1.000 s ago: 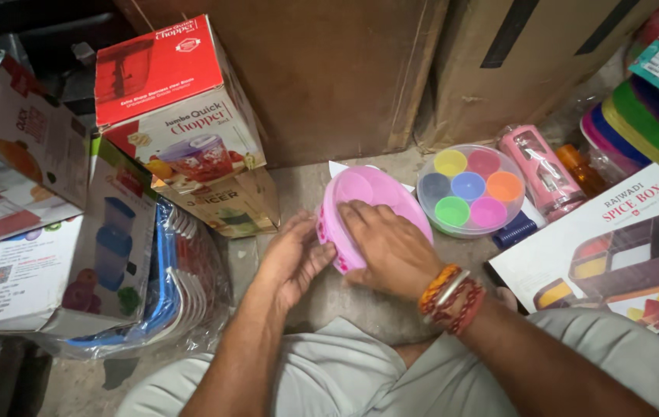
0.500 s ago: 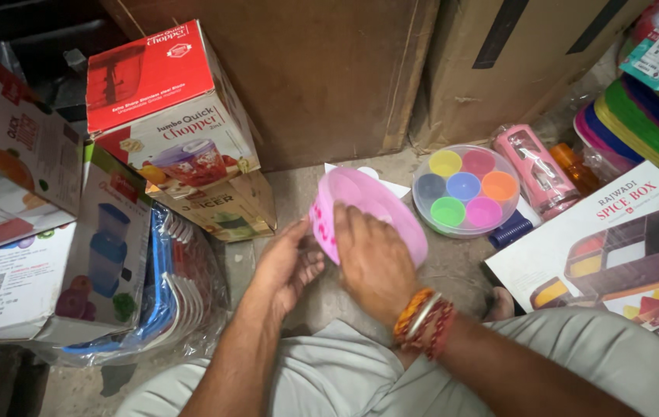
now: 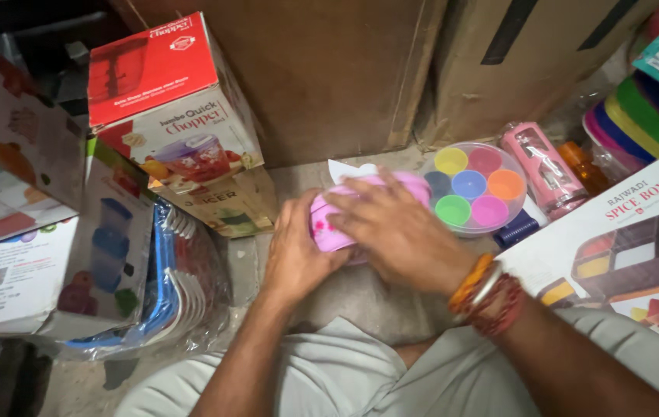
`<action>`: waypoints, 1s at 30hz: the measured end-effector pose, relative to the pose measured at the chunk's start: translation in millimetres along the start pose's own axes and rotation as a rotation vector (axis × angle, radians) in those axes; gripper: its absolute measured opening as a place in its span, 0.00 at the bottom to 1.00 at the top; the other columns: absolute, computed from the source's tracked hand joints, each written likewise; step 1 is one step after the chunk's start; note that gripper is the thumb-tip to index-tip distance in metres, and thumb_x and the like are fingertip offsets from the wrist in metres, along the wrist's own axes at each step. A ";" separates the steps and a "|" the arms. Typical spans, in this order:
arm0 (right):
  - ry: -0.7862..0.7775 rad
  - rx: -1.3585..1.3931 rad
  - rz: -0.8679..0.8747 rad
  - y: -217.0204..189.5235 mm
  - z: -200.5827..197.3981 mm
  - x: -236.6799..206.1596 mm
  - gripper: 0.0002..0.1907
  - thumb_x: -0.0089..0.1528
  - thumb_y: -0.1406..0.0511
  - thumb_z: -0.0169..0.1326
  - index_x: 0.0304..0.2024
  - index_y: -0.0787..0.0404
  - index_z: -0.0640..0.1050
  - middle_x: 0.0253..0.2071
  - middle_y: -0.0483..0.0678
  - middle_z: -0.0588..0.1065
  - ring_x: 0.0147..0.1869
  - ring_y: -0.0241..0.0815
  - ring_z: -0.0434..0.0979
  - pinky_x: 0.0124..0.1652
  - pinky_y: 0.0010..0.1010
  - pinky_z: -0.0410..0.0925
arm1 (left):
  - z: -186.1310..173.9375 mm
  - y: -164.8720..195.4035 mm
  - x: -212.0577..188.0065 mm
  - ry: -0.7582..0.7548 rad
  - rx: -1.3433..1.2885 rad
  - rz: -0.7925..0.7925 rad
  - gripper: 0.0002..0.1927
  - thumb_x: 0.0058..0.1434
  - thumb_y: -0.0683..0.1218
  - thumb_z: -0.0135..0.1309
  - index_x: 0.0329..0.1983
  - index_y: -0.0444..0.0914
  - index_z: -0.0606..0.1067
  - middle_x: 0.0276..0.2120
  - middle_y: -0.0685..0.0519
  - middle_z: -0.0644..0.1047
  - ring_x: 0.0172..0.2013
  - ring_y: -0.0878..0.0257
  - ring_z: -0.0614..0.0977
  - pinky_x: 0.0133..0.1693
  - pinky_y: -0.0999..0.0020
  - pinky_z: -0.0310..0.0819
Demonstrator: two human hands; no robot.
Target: The person assembles a pink multi-compartment container by placing small pink cups into a pink base, then adds a lid. They then handle a separate round container with colorful compartments, rotating and inspecting it.
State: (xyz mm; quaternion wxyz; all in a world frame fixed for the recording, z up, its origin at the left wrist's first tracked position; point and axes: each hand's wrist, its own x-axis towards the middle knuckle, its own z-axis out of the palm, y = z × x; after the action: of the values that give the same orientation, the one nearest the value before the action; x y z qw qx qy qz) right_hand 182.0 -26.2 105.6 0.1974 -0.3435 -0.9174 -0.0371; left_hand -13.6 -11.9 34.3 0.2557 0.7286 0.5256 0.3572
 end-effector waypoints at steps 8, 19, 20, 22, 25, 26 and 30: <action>0.129 -0.085 -0.017 -23.9 44.1 -12.5 0.28 0.62 0.64 0.49 0.66 0.57 0.70 0.69 0.54 0.68 0.76 0.52 0.62 0.73 0.53 0.51 | 1.4 0.1 -2.7 0.169 0.121 -0.132 0.32 0.56 0.45 0.62 0.63 0.35 0.67 0.54 0.41 0.71 0.52 0.42 0.77 0.51 0.50 0.73; 0.243 0.578 0.921 46.8 70.9 -28.3 0.43 0.52 0.64 0.59 0.68 0.66 0.60 0.68 0.61 0.64 0.74 0.59 0.64 0.70 0.43 0.59 | 6.2 1.5 1.5 0.244 -0.196 -0.228 0.51 0.36 0.48 0.77 0.61 0.32 0.61 0.51 0.40 0.72 0.51 0.51 0.78 0.54 0.59 0.73; 0.303 0.445 0.801 33.8 70.1 -27.6 0.44 0.52 0.66 0.58 0.70 0.69 0.58 0.70 0.64 0.60 0.75 0.63 0.59 0.71 0.45 0.56 | 8.5 -0.2 2.0 0.250 -0.238 -0.244 0.52 0.36 0.49 0.77 0.61 0.32 0.60 0.51 0.40 0.73 0.51 0.52 0.78 0.54 0.60 0.73; 0.249 0.163 0.509 12.8 62.2 -24.6 0.45 0.51 0.65 0.58 0.69 0.68 0.59 0.72 0.64 0.57 0.76 0.65 0.53 0.71 0.51 0.51 | 9.0 -4.0 3.2 0.259 -0.179 -0.228 0.50 0.37 0.49 0.77 0.60 0.31 0.62 0.50 0.39 0.74 0.50 0.52 0.78 0.53 0.59 0.73; 0.046 -0.113 0.188 4.2 49.9 -14.4 0.41 0.53 0.59 0.58 0.68 0.60 0.63 0.73 0.58 0.57 0.78 0.62 0.52 0.70 0.58 0.45 | 5.2 -7.6 3.8 0.261 -0.244 -0.278 0.45 0.40 0.48 0.74 0.58 0.31 0.64 0.48 0.42 0.76 0.47 0.55 0.80 0.51 0.61 0.76; 0.050 -0.078 0.207 7.1 46.9 -11.7 0.39 0.59 0.58 0.56 0.70 0.62 0.62 0.75 0.59 0.56 0.79 0.60 0.51 0.71 0.58 0.44 | 4.4 -7.4 3.0 0.256 -0.295 -0.310 0.42 0.42 0.48 0.72 0.57 0.32 0.65 0.47 0.43 0.77 0.46 0.56 0.81 0.49 0.62 0.78; 0.250 0.199 0.581 27.4 45.3 -8.9 0.40 0.70 0.53 0.48 0.75 0.72 0.56 0.79 0.65 0.51 0.83 0.63 0.45 0.75 0.59 0.43 | 5.0 -1.4 -0.5 0.192 -0.703 -0.534 0.34 0.49 0.52 0.67 0.54 0.32 0.67 0.44 0.44 0.79 0.41 0.58 0.83 0.45 0.63 0.80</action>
State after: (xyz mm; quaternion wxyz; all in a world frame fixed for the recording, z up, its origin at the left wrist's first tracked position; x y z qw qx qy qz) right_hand 190.5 -1.5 58.6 0.3433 -0.5627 -0.7489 0.0685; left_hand -10.6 -11.9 30.0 0.5209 0.3998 0.5633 0.5016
